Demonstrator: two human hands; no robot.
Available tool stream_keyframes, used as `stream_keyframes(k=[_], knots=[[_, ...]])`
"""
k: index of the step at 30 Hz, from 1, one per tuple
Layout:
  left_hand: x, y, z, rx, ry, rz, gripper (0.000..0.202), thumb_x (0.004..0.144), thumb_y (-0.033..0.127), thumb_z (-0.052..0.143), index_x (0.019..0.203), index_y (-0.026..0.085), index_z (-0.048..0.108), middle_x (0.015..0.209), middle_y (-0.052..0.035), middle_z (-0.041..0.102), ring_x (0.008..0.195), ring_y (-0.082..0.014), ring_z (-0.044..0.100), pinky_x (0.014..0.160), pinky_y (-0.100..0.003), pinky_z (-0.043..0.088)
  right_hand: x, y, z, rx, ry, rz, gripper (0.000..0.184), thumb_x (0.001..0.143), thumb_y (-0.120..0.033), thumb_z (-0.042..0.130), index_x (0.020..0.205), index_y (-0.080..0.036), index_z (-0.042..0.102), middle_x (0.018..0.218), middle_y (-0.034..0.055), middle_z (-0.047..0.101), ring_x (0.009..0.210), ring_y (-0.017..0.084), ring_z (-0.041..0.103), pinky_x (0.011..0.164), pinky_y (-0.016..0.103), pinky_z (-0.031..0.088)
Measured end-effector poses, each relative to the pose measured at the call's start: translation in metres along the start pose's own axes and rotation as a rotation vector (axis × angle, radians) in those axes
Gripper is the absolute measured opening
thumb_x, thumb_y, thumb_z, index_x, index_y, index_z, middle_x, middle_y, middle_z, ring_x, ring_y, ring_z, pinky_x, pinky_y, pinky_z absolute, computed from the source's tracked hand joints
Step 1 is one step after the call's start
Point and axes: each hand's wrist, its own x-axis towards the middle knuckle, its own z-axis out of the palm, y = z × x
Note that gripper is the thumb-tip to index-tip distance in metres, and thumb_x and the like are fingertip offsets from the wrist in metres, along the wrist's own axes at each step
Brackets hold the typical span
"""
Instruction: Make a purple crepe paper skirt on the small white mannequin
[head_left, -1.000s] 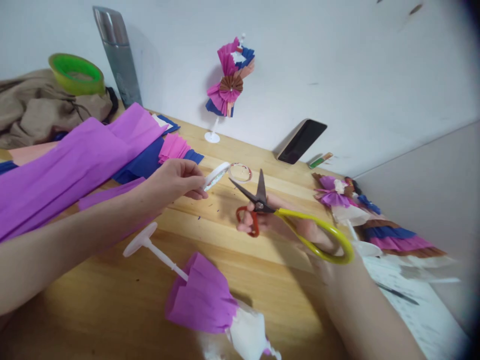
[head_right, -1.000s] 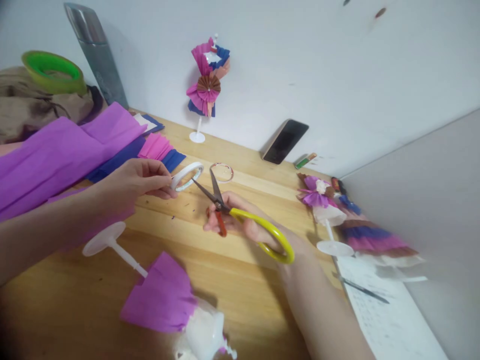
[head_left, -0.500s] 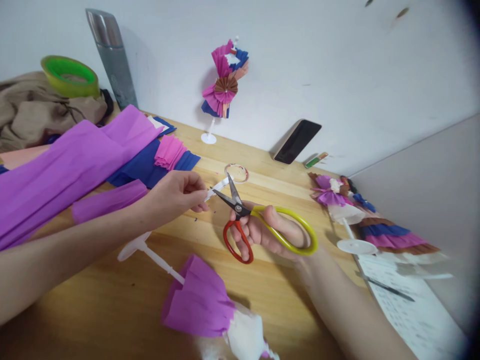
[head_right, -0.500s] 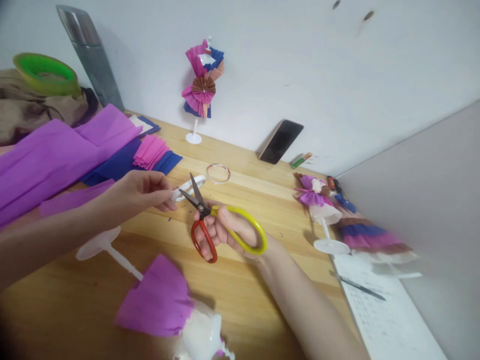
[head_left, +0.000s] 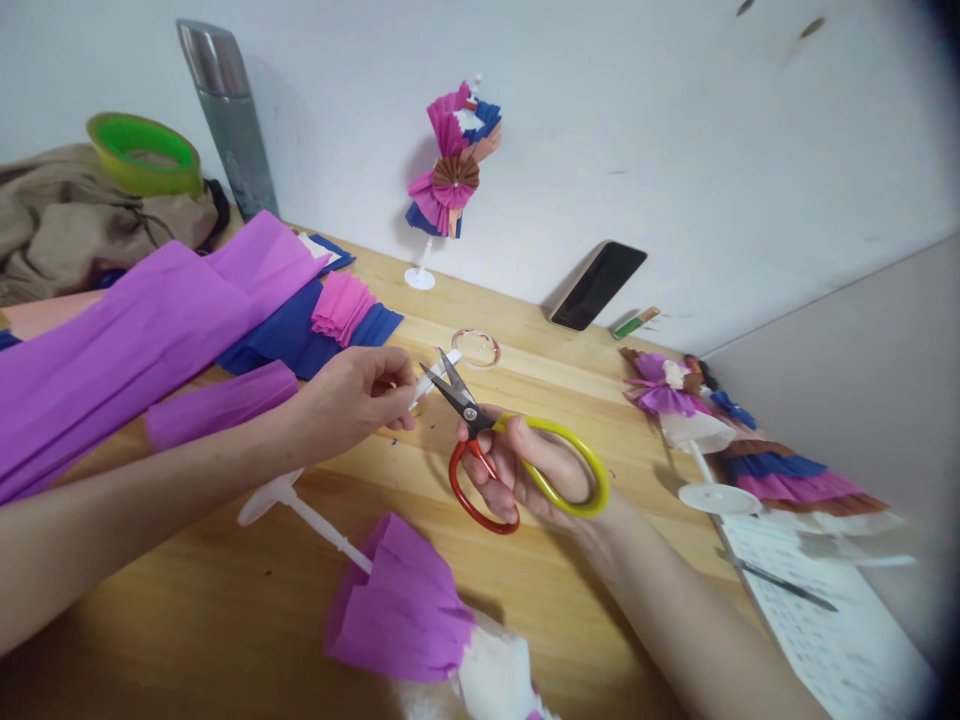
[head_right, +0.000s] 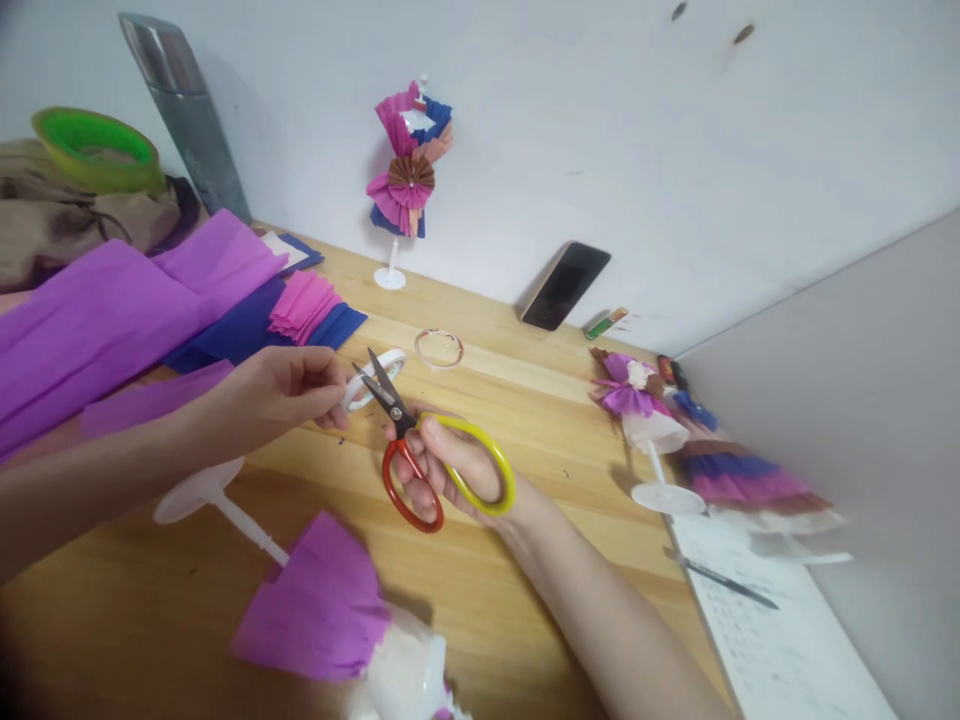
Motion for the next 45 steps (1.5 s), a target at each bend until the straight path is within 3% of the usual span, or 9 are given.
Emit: stream_keyframes(k=[7,17,22,29,31,34,37,41,45], knots=[[0.001,0.000,0.000,-0.062,-0.012,-0.024,0.009,0.075,0.017,0.057,0.066,0.017,0.053,0.059,0.0025,0.065,0.059,-0.0103,0.066,0.059,-0.019,0.052,0.000,0.006,0.006,-0.124,0.070,-0.088,0.052,0.078,-0.067,0.064,0.092,-0.018,0.054,0.056,-0.0076,0.050,0.029,0.003,0.032,0.026,0.016,0.025],[0.008,0.006,-0.002,-0.206,0.179,-0.264,0.017,0.078,0.007,0.055,0.064,0.015,0.055,0.056,0.0002,0.069,0.056,-0.0093,0.067,0.057,-0.016,0.052,0.003,0.001,0.004,-1.110,0.299,-0.272,0.034,0.084,-0.052,0.061,0.082,-0.020,0.051,0.058,-0.0067,0.040,0.049,0.009,0.037,0.046,0.021,0.029],[0.012,0.004,-0.010,-0.087,0.185,-0.160,0.014,0.076,0.011,0.058,0.062,0.016,0.055,0.055,0.0007,0.068,0.056,-0.0106,0.066,0.060,-0.020,0.053,-0.003,-0.016,-0.007,-1.610,0.474,0.031,0.020,0.085,-0.035,0.061,0.095,-0.018,0.062,0.072,0.0038,0.065,0.060,0.016,0.056,0.055,0.025,0.032],[0.006,-0.001,-0.012,0.234,-0.019,0.102,0.010,0.075,0.020,0.054,0.066,0.016,0.056,0.063,-0.0011,0.068,0.061,-0.0131,0.064,0.058,-0.023,0.048,-0.028,-0.032,-0.005,-1.848,0.309,0.146,0.038,0.080,-0.012,0.052,0.115,-0.022,0.064,0.065,0.0025,0.069,0.056,0.018,0.061,0.052,0.027,0.029],[0.005,-0.005,-0.011,0.345,-0.033,0.158,0.012,0.076,0.021,0.053,0.065,0.017,0.056,0.062,0.0001,0.066,0.058,-0.0114,0.060,0.055,-0.021,0.044,-0.032,-0.035,-0.005,-1.847,0.411,0.049,0.027,0.085,-0.016,0.050,0.105,-0.019,0.069,0.064,0.0047,0.069,0.054,0.019,0.062,0.051,0.027,0.032],[0.002,-0.008,-0.010,0.484,-0.065,0.238,0.016,0.078,0.021,0.049,0.065,0.017,0.057,0.060,0.0015,0.063,0.053,-0.0091,0.054,0.051,-0.020,0.036,-0.029,-0.038,-0.008,-1.657,0.620,-0.364,0.032,0.090,-0.015,0.042,0.110,-0.015,0.068,0.091,0.0114,0.075,0.069,0.020,0.068,0.059,0.028,0.045],[-0.002,-0.005,-0.008,0.573,-0.179,0.315,0.018,0.080,0.021,0.047,0.068,0.016,0.060,0.061,0.0016,0.062,0.053,-0.0081,0.051,0.051,-0.020,0.033,-0.019,-0.037,-0.013,-1.404,0.436,-0.612,0.039,0.090,-0.011,0.040,0.120,-0.016,0.063,0.115,0.0109,0.071,0.089,0.018,0.070,0.074,0.029,0.053],[-0.005,-0.001,-0.005,0.571,-0.324,0.333,0.019,0.082,0.021,0.046,0.071,0.016,0.060,0.059,0.0028,0.057,0.055,-0.0079,0.047,0.053,-0.019,0.034,-0.009,-0.035,-0.025,-1.326,0.078,-0.447,0.037,0.083,-0.002,0.040,0.097,-0.017,0.070,0.088,0.0046,0.074,0.078,0.014,0.069,0.073,0.024,0.053],[-0.002,-0.005,-0.003,0.543,-0.299,0.327,0.020,0.083,0.022,0.045,0.068,0.016,0.055,0.057,0.0037,0.051,0.052,-0.0078,0.042,0.052,-0.019,0.033,-0.004,-0.033,-0.035,-1.408,-0.006,-0.411,0.042,0.074,0.005,0.040,0.091,-0.016,0.072,0.086,0.0038,0.073,0.077,0.014,0.067,0.072,0.024,0.052]])
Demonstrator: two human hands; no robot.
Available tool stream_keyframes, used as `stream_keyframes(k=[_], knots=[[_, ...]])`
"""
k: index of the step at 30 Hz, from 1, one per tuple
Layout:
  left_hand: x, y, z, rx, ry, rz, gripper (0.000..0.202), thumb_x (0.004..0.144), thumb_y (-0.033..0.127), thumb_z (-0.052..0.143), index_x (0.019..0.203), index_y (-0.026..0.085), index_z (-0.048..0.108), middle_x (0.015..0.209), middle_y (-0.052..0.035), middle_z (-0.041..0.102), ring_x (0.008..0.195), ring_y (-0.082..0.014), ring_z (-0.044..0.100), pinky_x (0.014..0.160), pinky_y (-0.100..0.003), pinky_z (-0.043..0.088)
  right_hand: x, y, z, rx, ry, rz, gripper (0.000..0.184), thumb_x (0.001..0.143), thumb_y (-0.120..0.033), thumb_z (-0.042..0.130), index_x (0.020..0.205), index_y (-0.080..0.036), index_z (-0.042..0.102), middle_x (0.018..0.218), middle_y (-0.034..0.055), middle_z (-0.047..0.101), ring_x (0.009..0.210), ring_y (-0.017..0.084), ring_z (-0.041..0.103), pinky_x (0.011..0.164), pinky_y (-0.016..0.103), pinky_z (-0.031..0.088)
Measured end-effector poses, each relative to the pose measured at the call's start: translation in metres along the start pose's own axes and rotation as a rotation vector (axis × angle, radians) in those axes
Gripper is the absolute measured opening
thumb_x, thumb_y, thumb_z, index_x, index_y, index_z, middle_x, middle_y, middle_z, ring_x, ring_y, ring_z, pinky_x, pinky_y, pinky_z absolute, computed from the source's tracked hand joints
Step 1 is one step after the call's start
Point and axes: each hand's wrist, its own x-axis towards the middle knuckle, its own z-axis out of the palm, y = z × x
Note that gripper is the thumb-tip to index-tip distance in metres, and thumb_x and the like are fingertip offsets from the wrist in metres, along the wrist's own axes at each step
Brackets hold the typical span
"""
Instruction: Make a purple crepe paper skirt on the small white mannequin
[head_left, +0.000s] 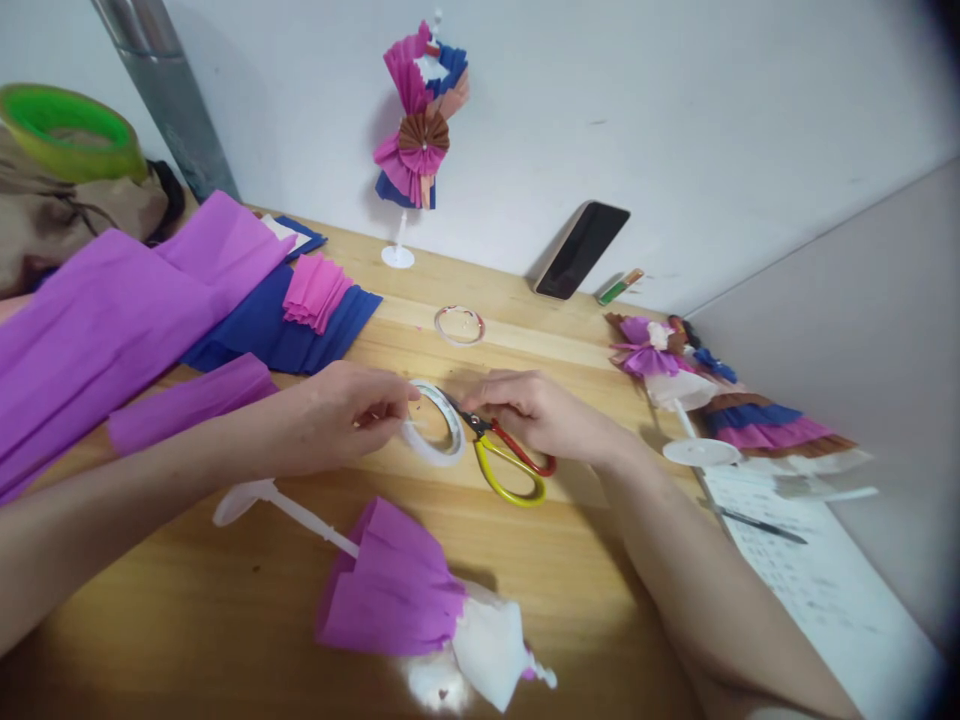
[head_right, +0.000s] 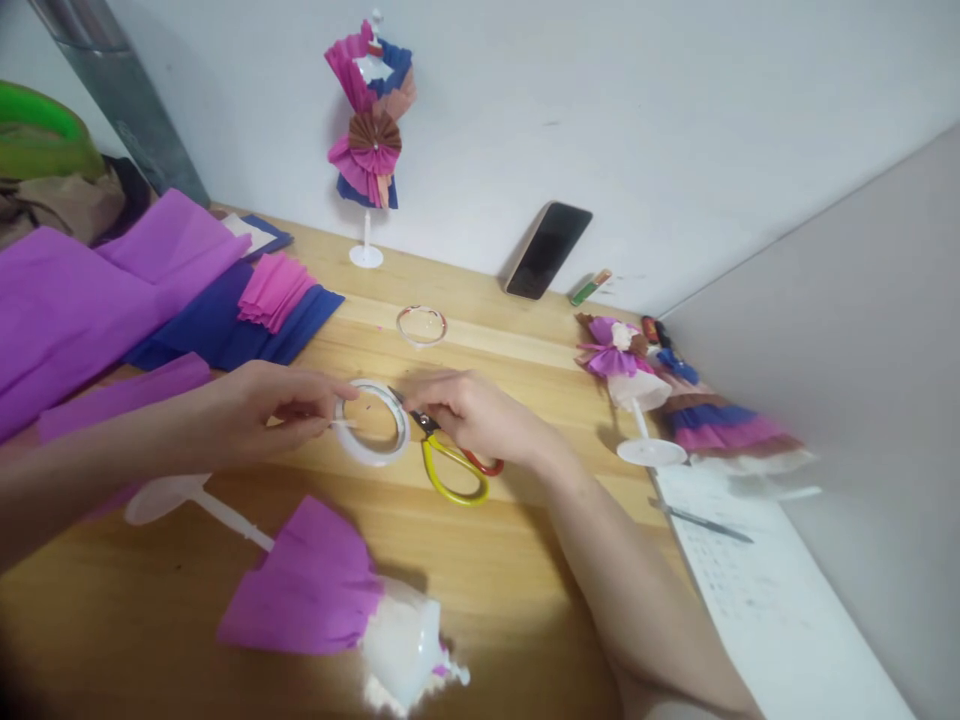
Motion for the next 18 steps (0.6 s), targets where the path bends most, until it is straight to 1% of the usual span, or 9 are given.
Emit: stream_keyframes(k=[4,6,8,10,12,14,16,17,18], knots=[[0.000,-0.006,0.002,-0.061,0.028,-0.084,0.015,0.079,0.026,0.050,0.073,0.017,0.061,0.061,0.0028,0.057,0.055,-0.0088,0.048,0.053,-0.019,0.035,0.002,0.000,0.007,0.027,-0.014,-0.036,0.054,0.073,0.008,0.037,0.107,-0.015,0.071,0.105,0.0081,0.069,0.094,0.016,0.066,0.084,0.028,0.052],[-0.001,-0.007,0.000,-0.126,0.013,-0.146,0.013,0.078,0.028,0.054,0.074,0.018,0.062,0.063,0.0025,0.060,0.055,-0.0091,0.052,0.053,-0.019,0.038,0.003,0.002,0.013,-0.013,-0.027,-0.047,0.052,0.075,0.008,0.038,0.105,-0.018,0.073,0.110,0.0079,0.065,0.102,0.016,0.062,0.088,0.030,0.051],[-0.001,-0.007,-0.004,-0.215,-0.031,-0.221,0.012,0.077,0.029,0.056,0.073,0.018,0.061,0.064,0.0014,0.064,0.056,-0.0105,0.058,0.053,-0.019,0.042,0.004,0.006,0.019,-0.083,-0.049,-0.048,0.048,0.078,0.007,0.040,0.099,-0.021,0.074,0.111,0.0065,0.063,0.108,0.017,0.060,0.092,0.031,0.050],[0.000,-0.004,-0.010,-0.280,-0.070,-0.311,0.012,0.078,0.030,0.057,0.073,0.019,0.059,0.061,0.0015,0.063,0.054,-0.0117,0.061,0.049,-0.019,0.043,0.004,0.013,0.023,-0.175,-0.040,-0.034,0.044,0.081,0.004,0.043,0.098,-0.021,0.075,0.115,0.0074,0.063,0.111,0.019,0.058,0.094,0.035,0.049],[0.000,0.000,-0.015,-0.293,-0.103,-0.354,0.010,0.078,0.027,0.057,0.073,0.018,0.058,0.055,0.0031,0.060,0.049,-0.0110,0.060,0.046,-0.017,0.041,0.005,0.017,0.024,-0.255,0.042,-0.009,0.039,0.084,0.000,0.045,0.103,-0.020,0.074,0.120,0.0107,0.062,0.112,0.023,0.057,0.095,0.040,0.048],[0.001,0.005,-0.018,-0.293,-0.137,-0.336,0.009,0.077,0.023,0.057,0.070,0.018,0.058,0.050,0.0054,0.054,0.045,-0.0090,0.056,0.044,-0.016,0.038,0.006,0.015,0.024,-0.234,0.200,0.010,0.035,0.087,-0.005,0.047,0.104,-0.020,0.073,0.120,0.0124,0.062,0.109,0.024,0.058,0.093,0.042,0.048],[0.000,0.011,-0.018,-0.320,-0.162,-0.308,0.009,0.076,0.020,0.056,0.068,0.018,0.057,0.049,0.0068,0.049,0.044,-0.0073,0.051,0.044,-0.016,0.036,0.006,0.002,0.022,-0.067,0.376,0.017,0.028,0.088,-0.010,0.049,0.100,-0.020,0.073,0.109,0.0111,0.066,0.100,0.022,0.061,0.085,0.039,0.051],[-0.001,0.013,-0.017,-0.336,-0.161,-0.295,0.010,0.076,0.020,0.055,0.067,0.018,0.056,0.050,0.0072,0.048,0.044,-0.0066,0.048,0.043,-0.016,0.034,0.006,-0.007,0.021,0.061,0.440,0.040,0.024,0.090,-0.013,0.051,0.098,-0.019,0.072,0.099,0.0094,0.067,0.090,0.020,0.063,0.079,0.036,0.052],[-0.001,0.016,-0.016,-0.340,-0.156,-0.280,0.010,0.076,0.020,0.054,0.066,0.017,0.055,0.051,0.0074,0.046,0.045,-0.0061,0.045,0.043,-0.016,0.033,0.006,-0.018,0.021,0.163,0.465,0.061,0.018,0.089,-0.017,0.055,0.096,-0.019,0.072,0.091,0.0076,0.067,0.081,0.018,0.063,0.071,0.033,0.051]])
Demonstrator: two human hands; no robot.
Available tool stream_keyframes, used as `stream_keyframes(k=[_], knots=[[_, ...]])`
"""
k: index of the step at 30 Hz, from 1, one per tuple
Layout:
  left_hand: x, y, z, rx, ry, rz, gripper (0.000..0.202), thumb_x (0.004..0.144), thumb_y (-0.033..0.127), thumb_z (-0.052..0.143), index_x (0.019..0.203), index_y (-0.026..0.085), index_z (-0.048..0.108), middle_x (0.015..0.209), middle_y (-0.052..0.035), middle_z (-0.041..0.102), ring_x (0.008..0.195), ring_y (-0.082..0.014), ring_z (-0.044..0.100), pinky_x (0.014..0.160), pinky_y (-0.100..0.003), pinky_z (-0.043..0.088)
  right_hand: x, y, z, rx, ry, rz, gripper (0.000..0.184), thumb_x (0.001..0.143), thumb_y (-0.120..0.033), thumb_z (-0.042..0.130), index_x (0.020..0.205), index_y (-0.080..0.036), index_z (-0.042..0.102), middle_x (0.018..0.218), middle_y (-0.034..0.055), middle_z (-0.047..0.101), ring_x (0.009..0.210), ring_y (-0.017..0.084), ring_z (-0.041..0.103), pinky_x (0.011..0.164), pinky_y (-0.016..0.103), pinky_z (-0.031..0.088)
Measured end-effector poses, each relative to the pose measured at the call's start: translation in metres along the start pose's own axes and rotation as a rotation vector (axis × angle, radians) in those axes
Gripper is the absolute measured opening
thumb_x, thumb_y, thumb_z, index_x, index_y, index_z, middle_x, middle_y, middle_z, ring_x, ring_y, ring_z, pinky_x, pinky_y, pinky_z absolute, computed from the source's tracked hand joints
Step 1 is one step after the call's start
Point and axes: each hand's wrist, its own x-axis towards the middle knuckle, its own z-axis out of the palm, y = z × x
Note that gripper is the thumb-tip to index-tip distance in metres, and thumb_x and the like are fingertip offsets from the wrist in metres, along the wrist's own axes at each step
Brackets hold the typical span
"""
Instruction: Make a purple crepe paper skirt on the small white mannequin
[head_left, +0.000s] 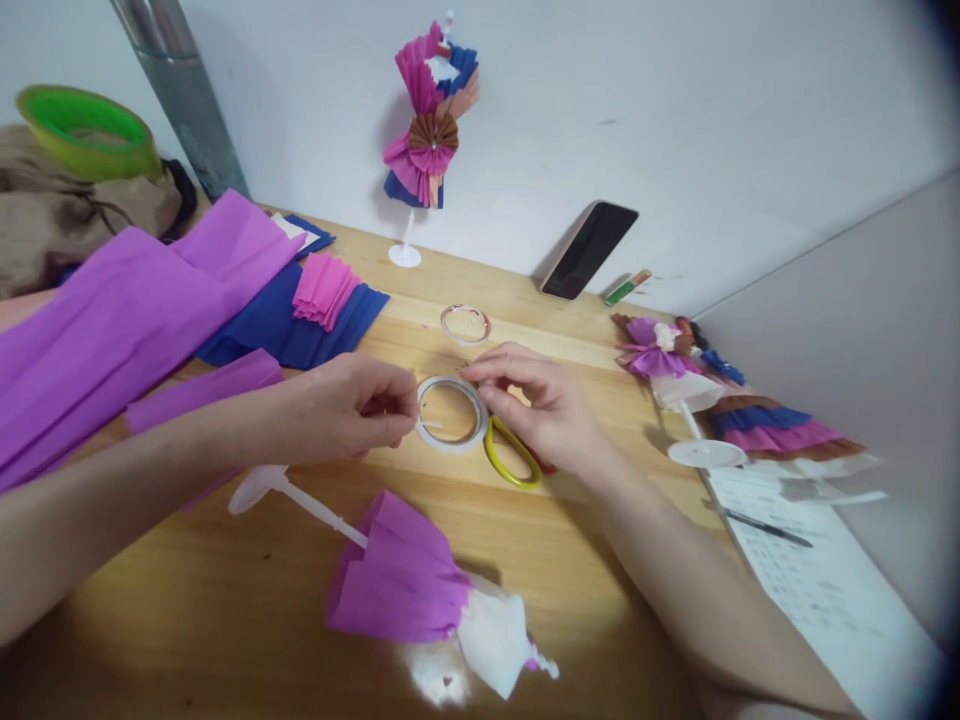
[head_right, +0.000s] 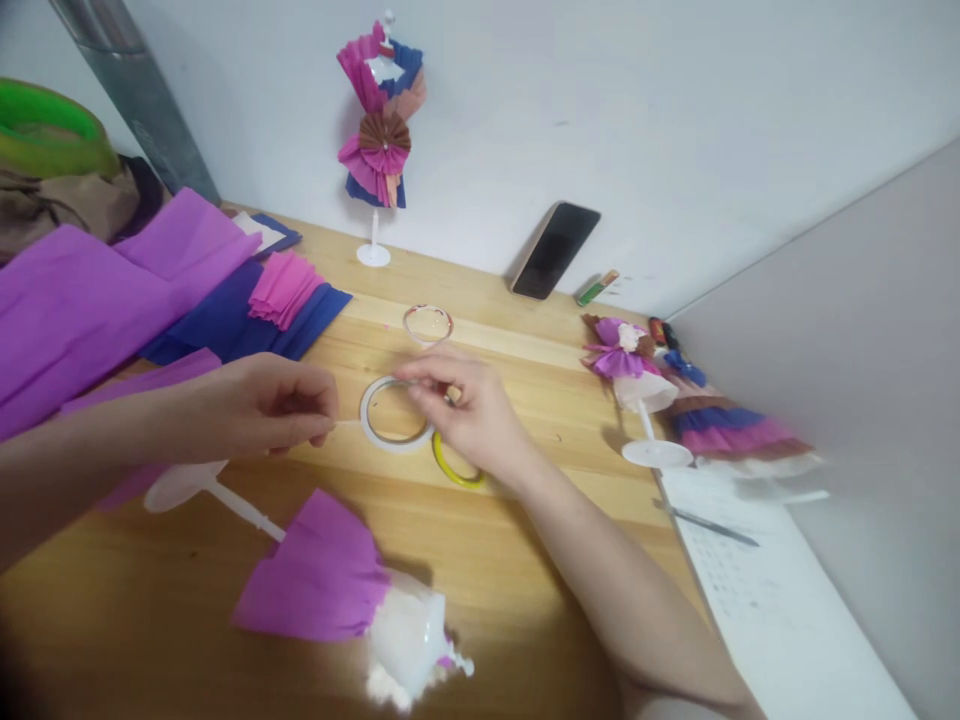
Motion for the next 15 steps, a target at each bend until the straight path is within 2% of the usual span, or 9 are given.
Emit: stream_keyframes(k=[3,5,9,11,15], knots=[[-0.002,0.004,0.005,0.049,0.014,0.065,0.011,0.075,0.019,0.052,0.065,0.017,0.054,0.054,0.0065,0.045,0.049,-0.0059,0.039,0.045,-0.017,0.030,-0.006,-0.029,0.005,0.132,-0.015,0.030,0.008,0.085,-0.023,0.063,0.085,-0.018,0.070,0.073,0.0020,0.061,0.064,0.014,0.056,0.059,0.028,0.047],[-0.003,0.006,0.006,0.089,0.028,0.092,0.012,0.075,0.018,0.051,0.063,0.016,0.053,0.055,0.0061,0.044,0.051,-0.0061,0.039,0.047,-0.017,0.029,-0.011,-0.040,0.009,0.097,-0.001,-0.043,0.003,0.083,-0.020,0.066,0.082,-0.019,0.069,0.074,0.0019,0.062,0.067,0.014,0.057,0.062,0.029,0.048],[-0.003,0.008,0.007,0.102,0.040,0.114,0.011,0.074,0.018,0.050,0.063,0.017,0.052,0.055,0.0064,0.044,0.051,-0.0064,0.038,0.047,-0.018,0.028,-0.016,-0.043,0.017,-0.074,0.068,-0.177,0.005,0.082,-0.016,0.067,0.086,-0.020,0.067,0.081,0.0045,0.064,0.078,0.018,0.061,0.070,0.033,0.051],[-0.004,0.008,0.008,0.105,0.038,0.127,0.011,0.074,0.018,0.050,0.063,0.017,0.052,0.055,0.0063,0.045,0.051,-0.0066,0.038,0.047,-0.018,0.028,-0.016,-0.042,0.019,-0.101,0.070,-0.191,0.005,0.084,-0.015,0.064,0.082,-0.019,0.066,0.078,0.0048,0.063,0.074,0.018,0.060,0.067,0.033,0.050],[-0.004,0.008,0.011,0.089,0.056,0.137,0.011,0.072,0.018,0.051,0.061,0.017,0.055,0.054,0.0060,0.048,0.051,-0.0068,0.040,0.048,-0.018,0.030,-0.016,-0.045,0.020,-0.085,0.051,-0.198,0.016,0.084,-0.010,0.057,0.072,-0.020,0.061,0.071,0.0032,0.061,0.068,0.016,0.057,0.063,0.031,0.049]])
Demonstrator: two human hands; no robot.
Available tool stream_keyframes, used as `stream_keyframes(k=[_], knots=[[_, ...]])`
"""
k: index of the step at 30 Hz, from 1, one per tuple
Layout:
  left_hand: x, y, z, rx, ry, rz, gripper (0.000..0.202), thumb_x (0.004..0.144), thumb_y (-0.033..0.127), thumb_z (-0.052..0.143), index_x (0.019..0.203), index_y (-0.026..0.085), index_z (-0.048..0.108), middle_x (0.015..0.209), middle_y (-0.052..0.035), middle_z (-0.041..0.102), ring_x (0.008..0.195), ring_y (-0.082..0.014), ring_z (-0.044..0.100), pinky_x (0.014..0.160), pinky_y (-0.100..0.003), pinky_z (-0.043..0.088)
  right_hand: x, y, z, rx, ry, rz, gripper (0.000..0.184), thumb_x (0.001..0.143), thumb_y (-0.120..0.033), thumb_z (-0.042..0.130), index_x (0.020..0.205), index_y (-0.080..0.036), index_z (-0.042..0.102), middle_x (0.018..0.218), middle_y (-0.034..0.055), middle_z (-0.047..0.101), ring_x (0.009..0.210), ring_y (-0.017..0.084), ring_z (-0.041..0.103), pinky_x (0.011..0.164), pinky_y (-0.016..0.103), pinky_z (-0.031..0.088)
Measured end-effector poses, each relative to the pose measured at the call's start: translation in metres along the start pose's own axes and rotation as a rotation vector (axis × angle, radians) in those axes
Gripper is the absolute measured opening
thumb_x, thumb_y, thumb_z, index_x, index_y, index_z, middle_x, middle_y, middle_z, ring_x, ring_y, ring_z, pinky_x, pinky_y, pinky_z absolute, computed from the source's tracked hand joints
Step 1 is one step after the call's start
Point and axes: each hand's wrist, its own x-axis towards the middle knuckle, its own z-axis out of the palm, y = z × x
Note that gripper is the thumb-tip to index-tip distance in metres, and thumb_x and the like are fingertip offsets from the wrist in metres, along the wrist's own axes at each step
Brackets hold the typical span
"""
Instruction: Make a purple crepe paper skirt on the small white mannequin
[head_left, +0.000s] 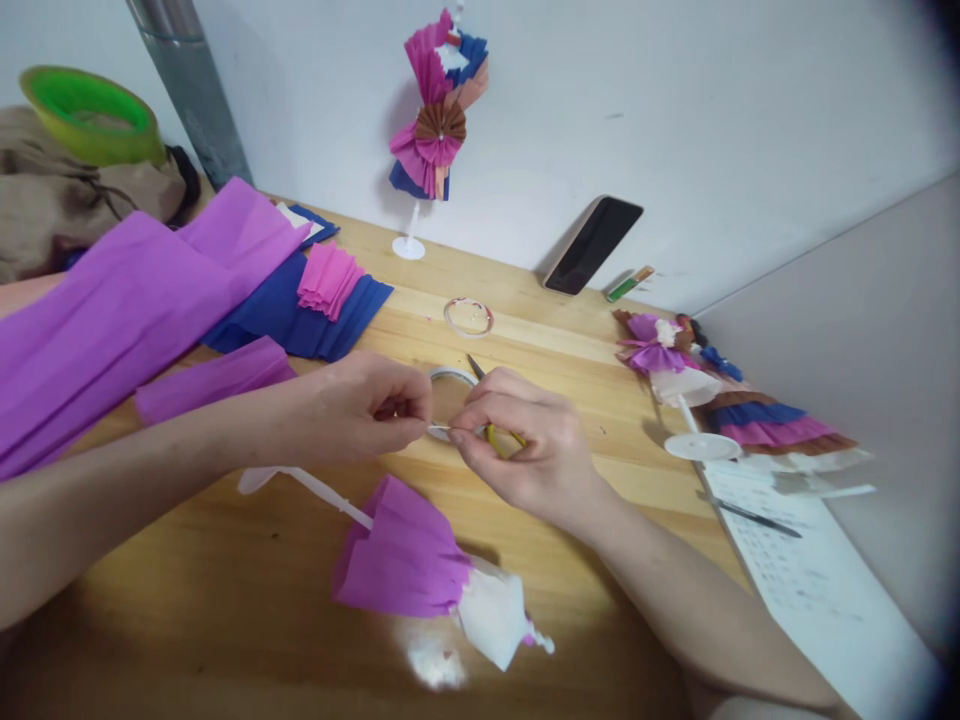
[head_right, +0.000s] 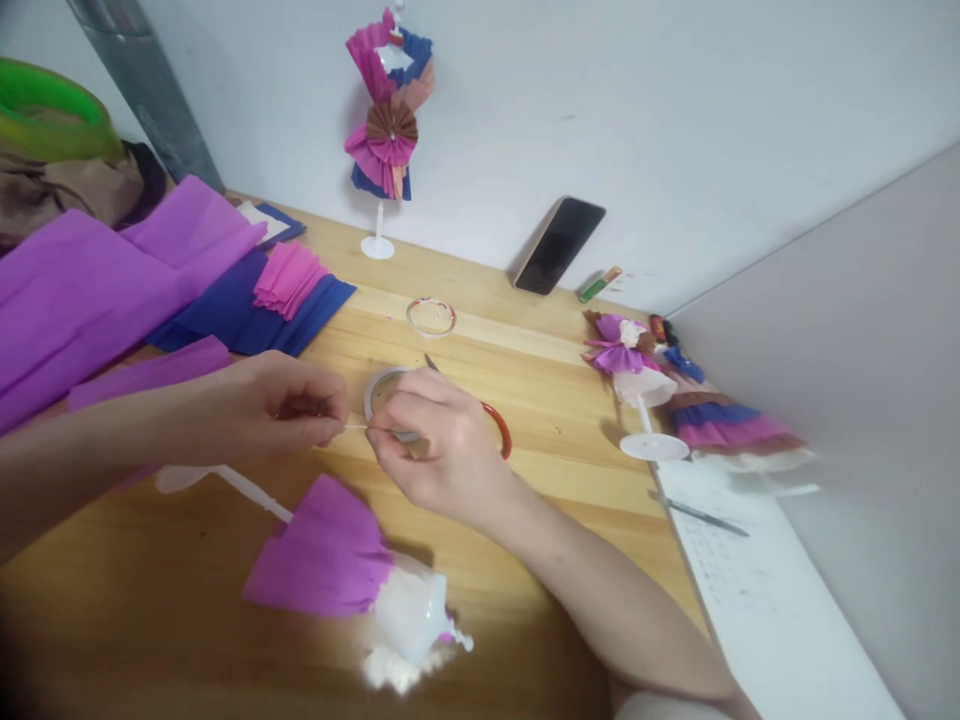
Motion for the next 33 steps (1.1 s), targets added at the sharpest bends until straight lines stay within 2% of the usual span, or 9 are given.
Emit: stream_keyframes(k=[6,8,11,14,16,20,25,30,33], knots=[[0.001,-0.001,-0.005,-0.013,-0.012,-0.189,0.013,0.073,0.029,0.063,0.072,0.019,0.072,0.050,0.0055,0.054,0.043,-0.0080,0.043,0.045,-0.021,0.029,0.001,-0.007,-0.006,-0.066,-0.018,0.016,0.019,0.078,-0.008,0.053,0.065,-0.022,0.056,0.070,0.0030,0.057,0.067,0.016,0.054,0.061,0.031,0.045],[0.000,-0.005,-0.010,0.068,0.020,-0.195,0.017,0.069,0.032,0.070,0.081,0.021,0.075,0.056,0.0050,0.059,0.043,-0.0081,0.044,0.046,-0.021,0.030,0.001,-0.010,-0.012,-0.068,-0.007,0.057,0.019,0.077,-0.008,0.055,0.065,-0.022,0.056,0.069,0.0029,0.056,0.066,0.017,0.053,0.059,0.031,0.043],[-0.005,-0.012,-0.014,0.182,0.053,-0.131,0.020,0.065,0.024,0.074,0.085,0.023,0.076,0.065,0.0043,0.065,0.048,-0.0089,0.048,0.051,-0.022,0.032,-0.001,-0.019,-0.022,0.020,0.015,0.149,0.020,0.076,-0.009,0.060,0.062,-0.022,0.056,0.065,0.0014,0.056,0.060,0.015,0.052,0.055,0.031,0.040],[-0.012,-0.015,-0.011,0.262,-0.114,-0.067,0.007,0.068,0.018,0.069,0.071,0.023,0.073,0.059,0.0039,0.062,0.051,-0.0108,0.048,0.052,-0.023,0.030,-0.003,-0.031,-0.027,0.152,0.006,0.273,0.023,0.077,-0.012,0.062,0.058,-0.022,0.054,0.060,-0.0004,0.055,0.056,0.014,0.051,0.053,0.030,0.038],[-0.016,-0.013,-0.005,0.326,-0.224,-0.037,0.010,0.071,0.016,0.065,0.062,0.021,0.068,0.056,0.0031,0.059,0.051,-0.0118,0.047,0.051,-0.025,0.027,-0.006,-0.037,-0.024,0.241,-0.031,0.375,0.022,0.076,-0.013,0.062,0.057,-0.021,0.055,0.057,-0.0011,0.055,0.054,0.013,0.049,0.052,0.028,0.039],[-0.020,-0.008,0.004,0.335,-0.317,-0.016,0.017,0.071,0.009,0.057,0.061,0.020,0.066,0.059,0.0014,0.060,0.055,-0.0127,0.049,0.052,-0.025,0.027,-0.019,-0.040,-0.005,0.366,-0.088,0.516,0.018,0.074,-0.015,0.062,0.057,-0.020,0.057,0.055,-0.0022,0.056,0.051,0.010,0.049,0.049,0.024,0.040],[-0.019,-0.008,0.009,0.261,-0.306,-0.009,0.022,0.070,0.003,0.053,0.066,0.019,0.068,0.062,0.0016,0.063,0.059,-0.0127,0.053,0.056,-0.023,0.032,-0.038,-0.039,0.014,0.338,-0.065,0.451,0.020,0.075,-0.013,0.063,0.056,-0.018,0.061,0.053,-0.0020,0.055,0.051,0.009,0.048,0.048,0.022,0.040],[-0.018,-0.002,0.007,0.307,-0.312,-0.064,0.016,0.079,0.012,0.060,0.074,0.020,0.073,0.068,0.0003,0.064,0.061,-0.0128,0.053,0.054,-0.023,0.031,-0.043,-0.036,0.012,0.322,-0.061,0.416,0.018,0.078,-0.011,0.064,0.061,-0.017,0.066,0.056,-0.0003,0.059,0.053,0.010,0.053,0.049,0.022,0.041],[-0.017,-0.001,0.006,0.355,-0.351,-0.017,0.015,0.079,0.012,0.061,0.070,0.019,0.071,0.068,0.0008,0.059,0.059,-0.0117,0.051,0.052,-0.024,0.029,-0.043,-0.031,0.008,0.340,-0.039,0.430,0.017,0.077,-0.011,0.066,0.061,-0.018,0.067,0.056,-0.0005,0.059,0.053,0.011,0.053,0.049,0.023,0.041]])
